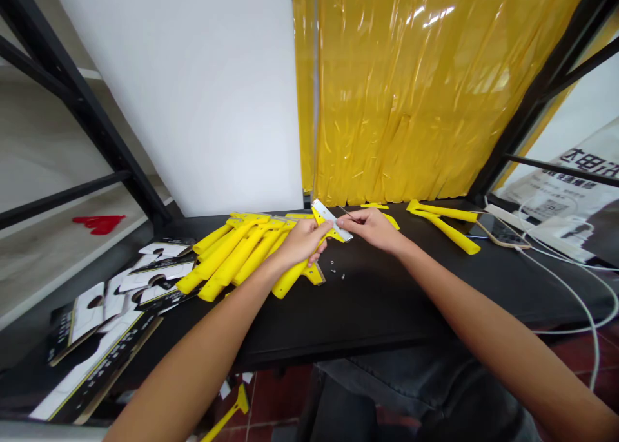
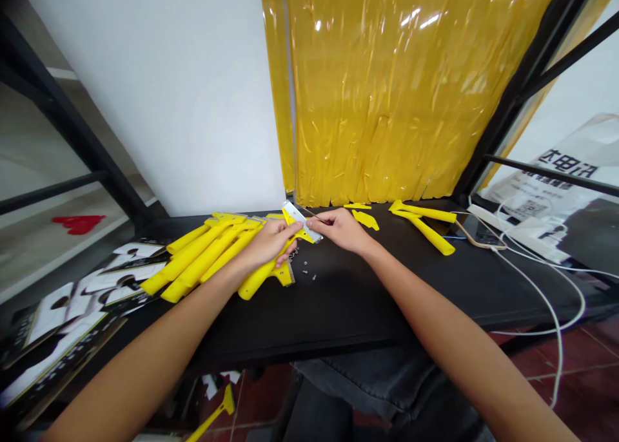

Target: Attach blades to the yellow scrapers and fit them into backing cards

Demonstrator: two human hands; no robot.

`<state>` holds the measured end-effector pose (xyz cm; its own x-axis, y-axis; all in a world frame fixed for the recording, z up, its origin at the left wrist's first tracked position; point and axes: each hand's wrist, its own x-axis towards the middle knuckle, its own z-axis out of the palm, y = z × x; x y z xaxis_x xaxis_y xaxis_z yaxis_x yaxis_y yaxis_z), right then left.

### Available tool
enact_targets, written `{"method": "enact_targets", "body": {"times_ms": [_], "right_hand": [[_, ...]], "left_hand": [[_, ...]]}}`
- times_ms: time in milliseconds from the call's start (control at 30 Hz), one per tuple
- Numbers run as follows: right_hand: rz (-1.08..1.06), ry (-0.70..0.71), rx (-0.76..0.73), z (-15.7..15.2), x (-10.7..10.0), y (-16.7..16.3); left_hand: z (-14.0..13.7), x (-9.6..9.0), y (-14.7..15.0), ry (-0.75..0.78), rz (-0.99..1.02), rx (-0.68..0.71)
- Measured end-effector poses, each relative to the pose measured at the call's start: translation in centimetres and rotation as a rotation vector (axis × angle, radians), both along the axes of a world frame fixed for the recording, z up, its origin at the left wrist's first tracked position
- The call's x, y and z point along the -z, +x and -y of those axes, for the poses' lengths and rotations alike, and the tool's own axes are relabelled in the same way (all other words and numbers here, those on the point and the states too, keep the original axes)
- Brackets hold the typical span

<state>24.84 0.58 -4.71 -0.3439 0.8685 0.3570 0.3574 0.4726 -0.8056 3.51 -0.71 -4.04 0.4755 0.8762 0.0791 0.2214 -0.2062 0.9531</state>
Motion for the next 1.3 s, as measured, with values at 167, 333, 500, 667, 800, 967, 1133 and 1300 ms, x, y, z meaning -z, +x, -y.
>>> {"method": "enact_targets", "body": {"times_ms": [167,333,500,667,800,967,1133,1300], "right_hand": [[0.048,-0.02,-0.039,0.11,-0.58,0.62],[0.032,-0.04,-0.065,0.15,-0.54,0.67],[0.0,-0.085,-0.095,0.02,-0.17,0.74],[-0.039,-0.114,-0.099,-0.09,0.04,0.64],[-0.005,-0.078,-0.092,-0.08,0.12,0.48],[0.034,-0.04,-0.092,-0.04,0.01,0.47],[0.037,-0.037,-0.104,-0.03,-0.1,0.39],[0.035,-0.042,-0.082,0.04,-0.02,0.09]], "left_hand": [[-0.09,0.09,-0.01,-0.007,0.011,-0.031],[-0.19,0.26,-0.32,0.037,-0.054,-0.005],[-0.33,0.54,-0.5,0.042,-0.066,0.018],[-0.32,0.5,-0.56,0.029,-0.069,0.027],[-0.3,0.39,-0.8,0.083,-0.121,0.05],[-0.29,0.32,-0.96,0.098,-0.144,0.056],[-0.11,0.07,-0.78,0.072,-0.126,0.04],[-0.2,0.02,-0.59,-0.017,-0.093,0.019]]}}
